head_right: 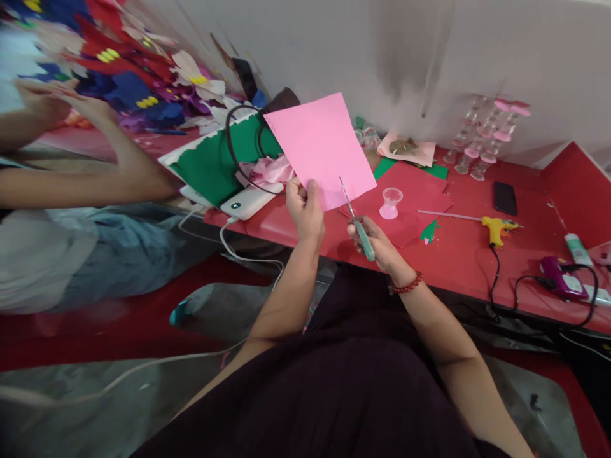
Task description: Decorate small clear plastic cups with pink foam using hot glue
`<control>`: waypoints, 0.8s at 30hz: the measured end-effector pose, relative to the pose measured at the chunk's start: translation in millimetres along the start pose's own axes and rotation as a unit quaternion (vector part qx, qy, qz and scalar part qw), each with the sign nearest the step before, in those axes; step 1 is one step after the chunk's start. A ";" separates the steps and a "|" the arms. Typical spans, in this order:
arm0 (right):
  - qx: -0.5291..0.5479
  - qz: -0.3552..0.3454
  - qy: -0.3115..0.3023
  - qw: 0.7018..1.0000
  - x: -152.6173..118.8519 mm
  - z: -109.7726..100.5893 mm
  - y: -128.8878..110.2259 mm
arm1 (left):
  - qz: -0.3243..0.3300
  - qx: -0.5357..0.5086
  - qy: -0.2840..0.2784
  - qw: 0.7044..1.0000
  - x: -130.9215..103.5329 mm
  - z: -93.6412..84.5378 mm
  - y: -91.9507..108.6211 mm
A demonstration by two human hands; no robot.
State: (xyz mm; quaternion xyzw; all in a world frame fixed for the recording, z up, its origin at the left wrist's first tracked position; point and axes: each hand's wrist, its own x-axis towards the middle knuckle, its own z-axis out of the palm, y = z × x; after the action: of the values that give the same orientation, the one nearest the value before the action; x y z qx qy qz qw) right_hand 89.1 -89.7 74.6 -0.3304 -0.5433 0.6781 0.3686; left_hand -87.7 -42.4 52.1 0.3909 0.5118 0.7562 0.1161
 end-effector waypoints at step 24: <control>-0.040 -0.007 0.049 0.998 -3.2 -1.8 6.2 | -0.057 -0.085 0.017 0.995 -3.2 3.1 0.6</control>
State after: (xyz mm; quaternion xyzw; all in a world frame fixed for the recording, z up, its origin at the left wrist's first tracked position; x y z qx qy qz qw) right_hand 91.4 -92.4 68.3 -0.3744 -0.5534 0.6361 0.3860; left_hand -83.2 -42.4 51.6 0.3366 0.4690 0.7958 0.1829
